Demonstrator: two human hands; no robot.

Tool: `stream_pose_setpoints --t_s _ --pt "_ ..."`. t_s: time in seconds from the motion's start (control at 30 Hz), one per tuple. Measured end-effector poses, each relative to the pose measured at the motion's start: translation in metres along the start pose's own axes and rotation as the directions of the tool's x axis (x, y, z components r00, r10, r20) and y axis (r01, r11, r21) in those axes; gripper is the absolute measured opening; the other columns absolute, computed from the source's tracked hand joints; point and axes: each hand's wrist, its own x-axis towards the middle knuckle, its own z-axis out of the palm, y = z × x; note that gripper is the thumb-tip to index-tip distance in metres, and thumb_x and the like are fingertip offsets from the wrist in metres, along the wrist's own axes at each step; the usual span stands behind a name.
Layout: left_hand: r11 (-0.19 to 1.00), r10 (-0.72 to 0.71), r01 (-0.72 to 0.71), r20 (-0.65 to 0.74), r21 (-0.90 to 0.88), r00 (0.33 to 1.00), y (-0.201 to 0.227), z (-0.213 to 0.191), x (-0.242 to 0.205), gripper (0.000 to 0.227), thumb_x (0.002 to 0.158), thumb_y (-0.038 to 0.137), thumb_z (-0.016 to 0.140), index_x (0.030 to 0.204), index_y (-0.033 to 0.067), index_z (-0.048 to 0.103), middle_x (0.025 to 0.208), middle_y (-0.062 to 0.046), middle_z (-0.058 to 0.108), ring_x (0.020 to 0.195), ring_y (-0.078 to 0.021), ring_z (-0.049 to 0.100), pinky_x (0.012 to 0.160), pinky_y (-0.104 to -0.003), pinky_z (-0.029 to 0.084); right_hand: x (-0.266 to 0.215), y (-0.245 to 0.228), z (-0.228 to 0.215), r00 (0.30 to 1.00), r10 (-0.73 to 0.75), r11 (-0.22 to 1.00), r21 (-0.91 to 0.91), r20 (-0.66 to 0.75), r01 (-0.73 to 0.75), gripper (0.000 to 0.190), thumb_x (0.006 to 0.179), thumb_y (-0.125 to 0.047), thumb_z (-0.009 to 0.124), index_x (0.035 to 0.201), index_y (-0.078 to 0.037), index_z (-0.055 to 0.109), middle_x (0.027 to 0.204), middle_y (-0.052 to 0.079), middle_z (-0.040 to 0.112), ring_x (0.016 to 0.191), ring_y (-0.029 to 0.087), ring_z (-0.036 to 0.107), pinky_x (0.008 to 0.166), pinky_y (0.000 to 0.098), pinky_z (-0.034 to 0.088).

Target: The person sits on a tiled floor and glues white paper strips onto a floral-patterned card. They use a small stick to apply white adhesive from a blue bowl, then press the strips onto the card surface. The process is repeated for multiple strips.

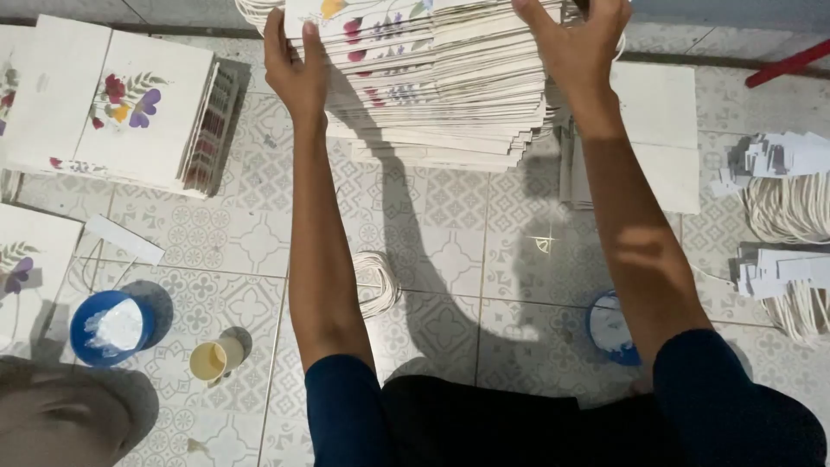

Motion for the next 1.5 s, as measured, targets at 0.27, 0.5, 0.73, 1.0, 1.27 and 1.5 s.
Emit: stream_pose_setpoints --t_s 0.27,0.5,0.73,1.0,1.27,1.5 --pt "0.988 -0.096 0.111 0.128 -0.111 0.987 0.017 -0.009 -0.003 0.061 0.099 0.041 0.076 0.141 0.0032 0.054 0.142 -0.019 0.060 0.134 -0.0311 0.058 0.113 -0.039 0.047 -0.002 0.004 0.005 0.998 0.061 0.986 0.158 -0.012 -0.058 0.026 0.096 0.009 0.089 0.107 0.009 0.066 0.089 0.017 0.070 0.073 0.022 0.065 0.068 0.0344 0.066" --pt "0.951 -0.221 0.247 0.150 -0.185 0.964 -0.005 0.010 -0.011 0.050 0.105 0.019 0.068 0.151 0.0155 0.048 0.153 -0.010 0.055 0.141 -0.0277 0.054 0.116 -0.040 0.046 -0.017 0.014 0.008 0.994 0.100 0.995 0.020 0.039 -0.101 0.024 0.107 -0.011 0.081 0.111 0.007 0.066 0.068 0.005 0.044 0.059 0.013 0.029 0.050 0.0298 0.025" --pt "0.956 -0.257 0.277 0.176 -0.095 0.950 0.003 0.019 -0.016 0.051 0.105 0.022 0.065 0.152 0.0229 0.045 0.153 -0.008 0.057 0.137 -0.0265 0.061 0.111 -0.040 0.054 -0.026 0.027 -0.003 0.995 0.095 0.992 0.080 0.023 -0.096 0.017 0.103 0.002 0.082 0.110 0.010 0.068 0.075 0.007 0.051 0.062 0.014 0.031 0.054 0.0294 0.028" --pt "0.964 -0.254 0.261 0.119 -0.052 0.960 -0.010 0.014 -0.016 0.061 0.104 0.028 0.069 0.157 0.0237 0.039 0.159 -0.008 0.045 0.144 -0.0284 0.045 0.117 -0.043 0.040 -0.039 0.034 0.008 0.978 0.206 0.970 0.124 0.032 -0.208 0.023 0.104 0.002 0.077 0.119 0.010 0.062 0.091 0.016 0.054 0.078 0.024 0.041 0.065 0.0345 0.037" --pt "0.965 -0.262 0.262 0.030 -0.012 0.965 -0.014 0.018 -0.038 0.072 0.103 0.034 0.073 0.162 0.0245 0.034 0.165 -0.009 0.034 0.151 -0.0303 0.030 0.123 -0.046 0.026 -0.056 0.040 0.000 0.954 0.290 0.938 0.176 0.081 -0.300 0.030 0.104 0.002 0.072 0.127 0.011 0.056 0.106 0.023 0.056 0.092 0.032 0.052 0.075 0.0390 0.045" --pt "0.968 -0.246 0.248 -0.037 0.049 0.968 0.042 0.031 -0.141 0.083 0.101 0.040 0.076 0.167 0.0253 0.028 0.171 -0.010 0.022 0.157 -0.0321 0.015 0.129 -0.050 0.012 -0.124 -0.017 -0.059 0.916 0.386 0.885 0.236 0.111 -0.401 0.037 0.105 0.002 0.068 0.136 0.013 0.051 0.121 0.031 0.059 0.107 0.040 0.062 0.085 0.0431 0.053"
